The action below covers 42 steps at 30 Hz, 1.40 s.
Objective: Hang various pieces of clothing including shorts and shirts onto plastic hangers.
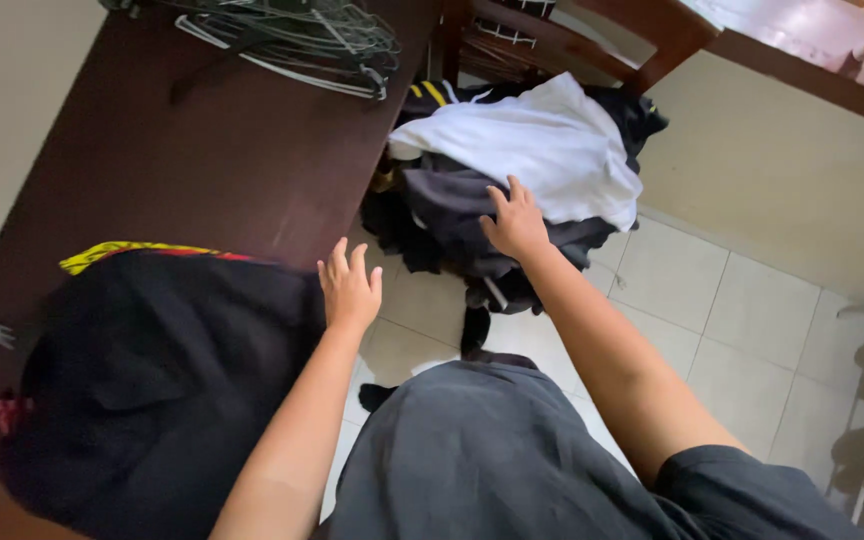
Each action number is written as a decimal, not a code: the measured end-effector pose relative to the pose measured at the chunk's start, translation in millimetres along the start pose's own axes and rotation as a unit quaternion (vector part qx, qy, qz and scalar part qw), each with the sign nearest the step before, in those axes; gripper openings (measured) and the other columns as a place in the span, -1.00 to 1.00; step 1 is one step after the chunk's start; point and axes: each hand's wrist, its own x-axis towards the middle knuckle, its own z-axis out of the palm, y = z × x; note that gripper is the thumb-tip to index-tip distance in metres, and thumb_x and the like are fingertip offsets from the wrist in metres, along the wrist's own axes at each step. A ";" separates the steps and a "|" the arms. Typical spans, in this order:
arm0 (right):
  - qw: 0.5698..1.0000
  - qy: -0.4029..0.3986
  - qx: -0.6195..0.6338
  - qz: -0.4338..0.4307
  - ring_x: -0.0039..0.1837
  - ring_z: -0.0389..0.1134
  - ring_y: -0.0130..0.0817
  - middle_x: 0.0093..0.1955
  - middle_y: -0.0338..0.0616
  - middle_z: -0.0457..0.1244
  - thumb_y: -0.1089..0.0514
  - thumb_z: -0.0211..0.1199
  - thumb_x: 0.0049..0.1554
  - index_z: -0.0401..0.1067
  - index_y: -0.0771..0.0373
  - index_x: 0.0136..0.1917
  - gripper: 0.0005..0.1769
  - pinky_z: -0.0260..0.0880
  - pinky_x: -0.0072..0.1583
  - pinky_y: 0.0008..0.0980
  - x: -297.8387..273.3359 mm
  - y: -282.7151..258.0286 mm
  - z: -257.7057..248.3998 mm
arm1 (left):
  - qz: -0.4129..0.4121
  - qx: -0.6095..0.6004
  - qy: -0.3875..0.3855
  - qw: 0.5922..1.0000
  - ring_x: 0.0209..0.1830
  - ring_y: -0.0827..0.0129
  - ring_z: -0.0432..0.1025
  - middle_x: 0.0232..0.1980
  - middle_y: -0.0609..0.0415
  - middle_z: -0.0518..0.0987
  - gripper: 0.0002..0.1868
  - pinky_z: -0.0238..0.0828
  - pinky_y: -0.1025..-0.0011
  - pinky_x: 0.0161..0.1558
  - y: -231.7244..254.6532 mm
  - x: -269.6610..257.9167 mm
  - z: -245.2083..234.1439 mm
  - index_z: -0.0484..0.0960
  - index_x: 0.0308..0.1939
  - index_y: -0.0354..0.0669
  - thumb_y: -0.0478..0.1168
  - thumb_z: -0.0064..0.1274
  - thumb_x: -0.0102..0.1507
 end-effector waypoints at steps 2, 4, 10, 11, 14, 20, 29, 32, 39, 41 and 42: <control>1.000 -0.012 0.011 -0.015 0.48 0.07 0.33 0.56 0.33 -0.04 -0.03 0.40 0.05 0.36 0.10 0.43 -0.29 0.27 0.34 0.12 20.5 24.1 -8.3 | -0.018 -0.002 -0.012 1.000 0.42 -0.17 0.19 0.47 -0.23 0.24 -0.42 -0.03 -0.15 0.44 29.8 22.1 13.5 0.42 0.34 -0.15 -0.05 0.11 0.28; 0.999 -0.027 0.023 -0.031 0.47 0.05 0.36 0.55 0.37 -0.05 -0.02 0.41 0.03 0.40 0.07 0.40 -0.33 0.26 0.35 0.12 39.4 42.7 -11.9 | -0.039 -0.004 -0.026 0.999 0.41 -0.20 0.20 0.48 -0.22 0.23 -0.42 0.01 -0.11 0.42 51.8 39.8 27.7 0.41 0.35 -0.14 -0.05 0.11 0.29; 0.989 -0.045 -0.045 -0.132 0.42 0.19 0.14 0.44 0.01 0.19 0.12 0.38 -0.07 0.49 0.22 0.23 -0.44 0.28 0.17 0.15 63.3 77.9 -0.5 | -0.097 -0.059 -0.037 0.993 0.34 -0.24 0.23 0.49 -0.22 0.22 -0.44 0.11 -0.04 0.37 92.3 65.5 53.2 0.39 0.37 -0.13 -0.09 0.10 0.32; 0.988 0.006 0.007 -0.153 0.37 0.28 0.06 0.35 0.00 0.28 0.15 0.34 -0.02 0.47 0.21 0.12 -0.60 0.35 0.27 0.01 66.0 91.9 11.7 | -0.112 -0.070 -0.041 0.990 0.35 -0.22 0.23 0.49 -0.21 0.22 -0.45 0.12 -0.03 0.36 95.1 66.0 54.5 0.39 0.37 -0.13 -0.09 0.09 0.32; 0.990 0.037 0.072 -0.114 0.22 0.41 0.03 0.11 0.02 0.39 0.19 0.31 0.08 0.46 0.19 -0.03 -0.84 0.42 0.28 -0.13 75.6 103.9 27.5 | -0.134 -0.086 -0.036 0.987 0.36 -0.18 0.25 0.49 -0.21 0.22 -0.46 0.16 0.00 0.35 88.6 58.3 57.3 0.39 0.37 -0.14 -0.11 0.08 0.32; 0.959 -0.130 0.217 0.129 0.05 0.47 0.05 -0.08 0.19 0.41 -0.06 0.27 0.18 0.39 0.35 0.15 -0.54 0.43 0.13 -0.18 90.8 53.4 -25.6 | -0.139 -0.127 0.044 0.981 0.41 -0.17 0.24 0.44 -0.26 0.28 -0.47 0.22 0.06 0.34 63.8 43.5 54.3 0.40 0.34 -0.19 -0.16 0.11 0.32; 0.699 -0.617 0.337 -0.130 0.05 0.38 -0.40 -0.01 -0.12 0.42 -0.10 0.42 0.12 0.44 0.44 0.20 -0.39 0.38 0.10 -0.35 73.4 -54.4 -62.8 | -0.135 -0.272 -0.052 0.951 0.44 -0.05 0.17 0.45 -0.24 0.26 0.05 0.13 0.13 0.37 43.4 -7.1 -11.9 0.21 0.45 -0.22 -0.02 0.40 -0.01; 0.540 -0.686 0.475 -0.107 -0.01 0.37 -0.48 -0.03 -0.17 0.41 0.05 0.38 0.20 0.53 0.45 0.11 -0.61 0.39 0.05 -0.38 73.5 -82.1 -56.4 | -0.077 -0.297 -0.050 0.950 0.49 -0.09 0.09 0.46 -0.30 0.23 0.08 0.04 0.10 0.39 32.6 -32.1 -21.9 0.24 0.42 -0.31 -0.04 0.49 -0.05; 0.609 -0.536 0.583 -0.040 0.01 0.43 -0.48 0.00 -0.22 0.43 0.10 0.30 0.20 0.52 0.35 0.09 -0.71 0.44 0.09 -0.43 91.8 -175.1 -62.2 | -0.233 -0.519 0.070 0.819 0.02 0.34 0.57 0.00 0.02 0.73 -0.68 0.50 0.37 0.07 -34.8 -89.9 -26.1 0.71 0.08 -0.32 -0.24 0.18 0.27; 0.634 -0.519 0.574 -0.024 -0.05 0.41 -0.45 -0.05 -0.20 0.42 0.08 0.31 0.22 0.52 0.36 0.07 -0.71 0.42 0.03 -0.39 96.7 -192.7 -56.8 | -0.221 -0.546 0.111 0.800 -0.07 0.39 0.57 -0.07 0.04 0.72 -0.73 0.51 0.41 0.01 -40.1 -95.6 -68.9 0.70 0.03 -0.34 -0.28 0.16 0.28; 0.661 -0.494 0.565 -0.007 -0.10 0.40 -0.42 -0.10 -0.17 0.41 0.07 0.31 0.25 0.53 0.38 0.05 -0.71 0.41 -0.03 -0.36 100.9 -198.5 -56.6 | -0.202 -0.572 0.147 0.781 -0.15 0.44 0.57 -0.15 0.07 0.71 -0.78 0.51 0.44 -0.05 -42.1 -93.9 -89.1 0.70 -0.02 -0.37 -0.32 0.15 0.28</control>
